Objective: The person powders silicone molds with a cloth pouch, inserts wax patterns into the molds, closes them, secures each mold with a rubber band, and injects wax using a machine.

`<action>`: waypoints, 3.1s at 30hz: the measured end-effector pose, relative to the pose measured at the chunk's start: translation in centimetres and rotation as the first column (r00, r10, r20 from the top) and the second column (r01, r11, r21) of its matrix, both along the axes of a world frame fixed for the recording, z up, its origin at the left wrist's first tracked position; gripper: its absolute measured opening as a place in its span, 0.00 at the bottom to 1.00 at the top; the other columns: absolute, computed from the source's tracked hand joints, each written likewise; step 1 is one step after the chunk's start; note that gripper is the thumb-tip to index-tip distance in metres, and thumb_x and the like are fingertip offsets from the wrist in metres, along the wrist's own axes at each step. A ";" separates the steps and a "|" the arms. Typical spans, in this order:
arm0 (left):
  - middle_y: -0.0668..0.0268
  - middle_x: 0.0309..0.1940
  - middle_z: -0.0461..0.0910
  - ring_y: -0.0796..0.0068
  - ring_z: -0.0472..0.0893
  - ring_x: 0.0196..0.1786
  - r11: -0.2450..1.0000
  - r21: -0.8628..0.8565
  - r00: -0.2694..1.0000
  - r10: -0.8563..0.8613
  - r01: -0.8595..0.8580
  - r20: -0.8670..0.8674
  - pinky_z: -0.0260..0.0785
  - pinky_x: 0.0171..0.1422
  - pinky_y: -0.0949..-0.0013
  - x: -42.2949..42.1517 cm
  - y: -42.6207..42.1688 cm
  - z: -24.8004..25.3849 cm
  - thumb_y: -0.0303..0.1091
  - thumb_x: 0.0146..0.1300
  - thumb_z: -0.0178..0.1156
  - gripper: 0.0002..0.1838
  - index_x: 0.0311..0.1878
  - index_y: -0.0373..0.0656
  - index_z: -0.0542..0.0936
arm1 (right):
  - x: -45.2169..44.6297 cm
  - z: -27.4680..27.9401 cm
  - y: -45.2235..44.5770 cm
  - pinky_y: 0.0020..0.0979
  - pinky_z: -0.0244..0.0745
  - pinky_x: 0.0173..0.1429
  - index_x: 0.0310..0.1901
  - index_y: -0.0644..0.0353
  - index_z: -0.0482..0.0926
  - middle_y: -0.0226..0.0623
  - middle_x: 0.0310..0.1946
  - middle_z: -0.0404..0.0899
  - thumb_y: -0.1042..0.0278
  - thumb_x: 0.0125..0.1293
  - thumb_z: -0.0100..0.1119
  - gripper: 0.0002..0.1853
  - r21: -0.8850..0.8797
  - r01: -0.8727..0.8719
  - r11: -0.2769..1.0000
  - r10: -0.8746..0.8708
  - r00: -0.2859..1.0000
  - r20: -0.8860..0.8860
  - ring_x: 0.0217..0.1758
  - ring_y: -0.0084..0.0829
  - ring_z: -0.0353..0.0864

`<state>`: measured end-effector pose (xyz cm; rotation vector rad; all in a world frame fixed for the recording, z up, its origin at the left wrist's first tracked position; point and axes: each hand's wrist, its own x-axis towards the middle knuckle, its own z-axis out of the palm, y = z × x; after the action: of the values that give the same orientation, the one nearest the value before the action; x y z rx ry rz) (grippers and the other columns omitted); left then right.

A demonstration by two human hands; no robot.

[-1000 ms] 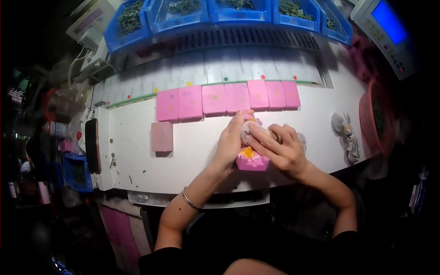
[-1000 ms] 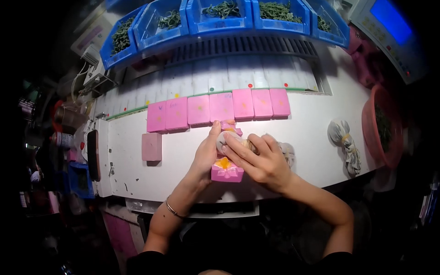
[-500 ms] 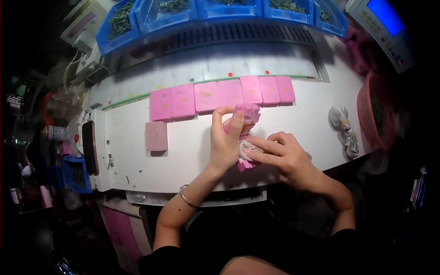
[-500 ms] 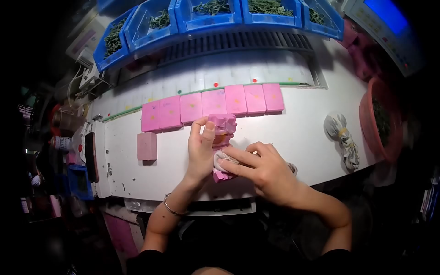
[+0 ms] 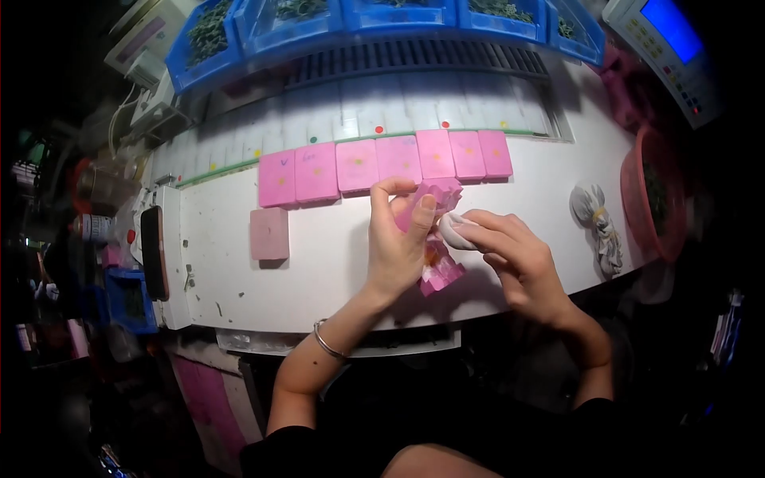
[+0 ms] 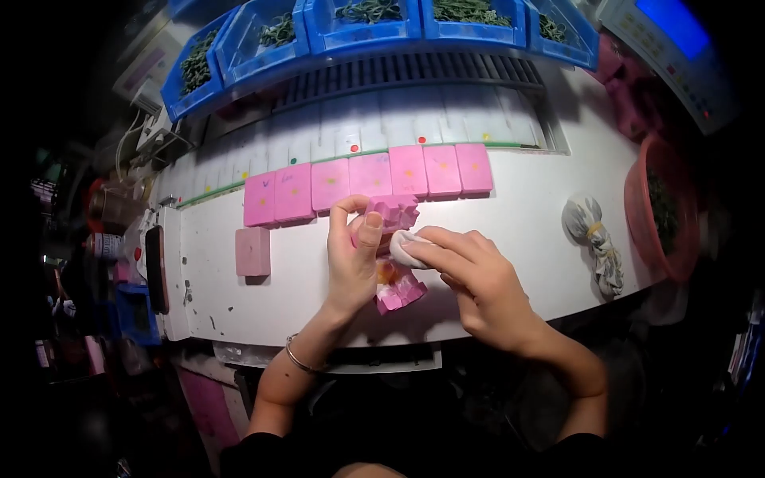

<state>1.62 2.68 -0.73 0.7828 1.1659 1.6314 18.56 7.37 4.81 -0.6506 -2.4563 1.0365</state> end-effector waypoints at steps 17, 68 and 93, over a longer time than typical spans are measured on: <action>0.60 0.35 0.77 0.76 0.78 0.34 0.968 -0.198 0.933 -0.079 0.156 0.350 0.73 0.40 0.74 -2.0 -0.9 0.6 0.53 0.65 0.52 0.24 0.43 0.37 0.70 | -1.0 -1.3 -0.8 0.37 0.67 0.51 0.60 0.59 0.67 0.42 0.51 0.70 0.82 0.49 0.56 0.32 0.096 0.079 0.992 -0.089 0.990 0.110 0.45 0.44 0.71; 0.54 0.32 0.81 0.61 0.81 0.41 0.521 0.155 0.011 0.301 -0.839 -0.954 0.73 0.45 0.60 -41.1 0.8 0.7 0.38 0.46 0.68 0.18 0.38 0.37 0.80 | -11.4 -5.7 -3.1 0.35 0.71 0.51 0.45 0.64 0.75 0.43 0.45 0.72 0.79 0.54 0.60 0.15 -0.057 -0.077 0.995 0.076 0.997 -0.013 0.48 0.43 0.73; 0.57 0.44 0.70 0.68 0.75 0.45 0.944 -0.294 0.926 -0.240 0.152 -0.291 0.70 0.48 0.68 -10.6 -8.0 2.9 0.38 0.58 0.63 0.34 0.63 0.37 0.59 | -13.0 -3.9 -4.6 0.41 0.68 0.57 0.64 0.69 0.57 0.55 0.59 0.59 0.75 0.39 0.71 0.47 0.196 -0.022 0.980 0.061 0.978 -0.199 0.59 0.51 0.64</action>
<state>-8.97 -5.33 2.18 0.9814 1.4509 1.1750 5.54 2.79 0.90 -0.4103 -2.3594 0.8221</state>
